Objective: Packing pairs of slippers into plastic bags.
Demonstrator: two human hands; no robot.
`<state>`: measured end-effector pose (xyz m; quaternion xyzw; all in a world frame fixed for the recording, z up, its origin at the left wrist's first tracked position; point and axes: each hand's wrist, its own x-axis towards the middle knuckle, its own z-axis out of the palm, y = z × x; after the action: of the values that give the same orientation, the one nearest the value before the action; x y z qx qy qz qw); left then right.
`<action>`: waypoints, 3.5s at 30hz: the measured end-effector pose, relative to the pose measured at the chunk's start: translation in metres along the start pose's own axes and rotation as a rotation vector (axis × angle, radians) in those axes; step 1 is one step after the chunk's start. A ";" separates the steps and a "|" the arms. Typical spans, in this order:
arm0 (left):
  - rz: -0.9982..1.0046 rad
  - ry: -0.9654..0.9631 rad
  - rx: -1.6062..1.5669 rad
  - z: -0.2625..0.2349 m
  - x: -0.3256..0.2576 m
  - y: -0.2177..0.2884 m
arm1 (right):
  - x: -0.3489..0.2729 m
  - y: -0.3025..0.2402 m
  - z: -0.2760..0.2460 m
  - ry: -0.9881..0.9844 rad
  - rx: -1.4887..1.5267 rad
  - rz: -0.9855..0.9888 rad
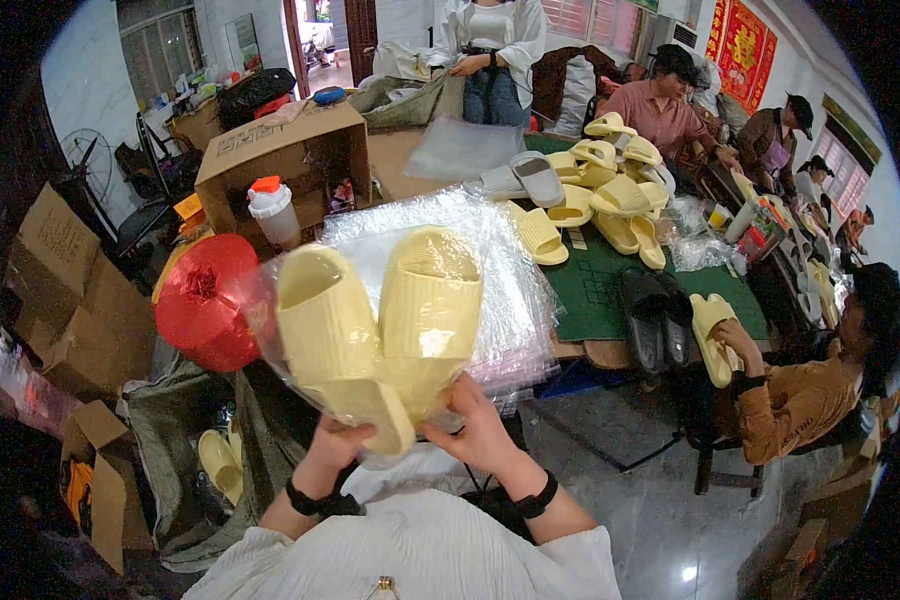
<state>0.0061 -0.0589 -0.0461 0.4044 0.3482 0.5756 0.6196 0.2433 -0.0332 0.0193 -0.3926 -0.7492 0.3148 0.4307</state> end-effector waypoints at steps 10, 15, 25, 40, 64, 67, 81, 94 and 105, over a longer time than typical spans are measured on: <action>0.557 0.639 0.946 -0.150 -0.089 0.136 | 0.047 0.067 -0.017 0.101 -0.329 -0.122; 0.503 1.011 1.177 -0.207 -0.168 0.154 | 0.044 0.093 -0.013 -0.008 -0.476 0.023; -0.147 0.863 1.645 -0.280 -0.211 0.019 | 0.040 0.102 -0.003 0.078 -0.479 -0.117; 0.497 1.316 2.308 -0.442 -0.028 -0.088 | 0.048 0.101 0.006 0.003 -0.433 -0.098; 0.624 -0.221 1.334 0.014 0.100 0.066 | 0.023 0.096 0.003 0.089 -0.675 -0.078; 0.590 -0.277 1.448 0.010 0.136 0.019 | 0.012 0.100 -0.016 0.111 -0.565 -0.072; 0.420 -0.230 1.366 -0.014 0.150 -0.018 | 0.070 0.212 -0.220 0.530 -1.037 0.778; 0.420 -0.225 1.377 -0.011 0.147 -0.014 | 0.063 0.227 -0.220 0.577 -0.803 0.470; 0.407 -0.226 1.366 -0.002 0.146 -0.013 | 0.094 0.099 -0.048 0.426 -0.579 0.100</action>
<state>0.0234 0.0865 -0.0538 0.8153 0.4822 0.2878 0.1410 0.2870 0.1031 -0.0024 -0.5913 -0.6805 0.0217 0.4322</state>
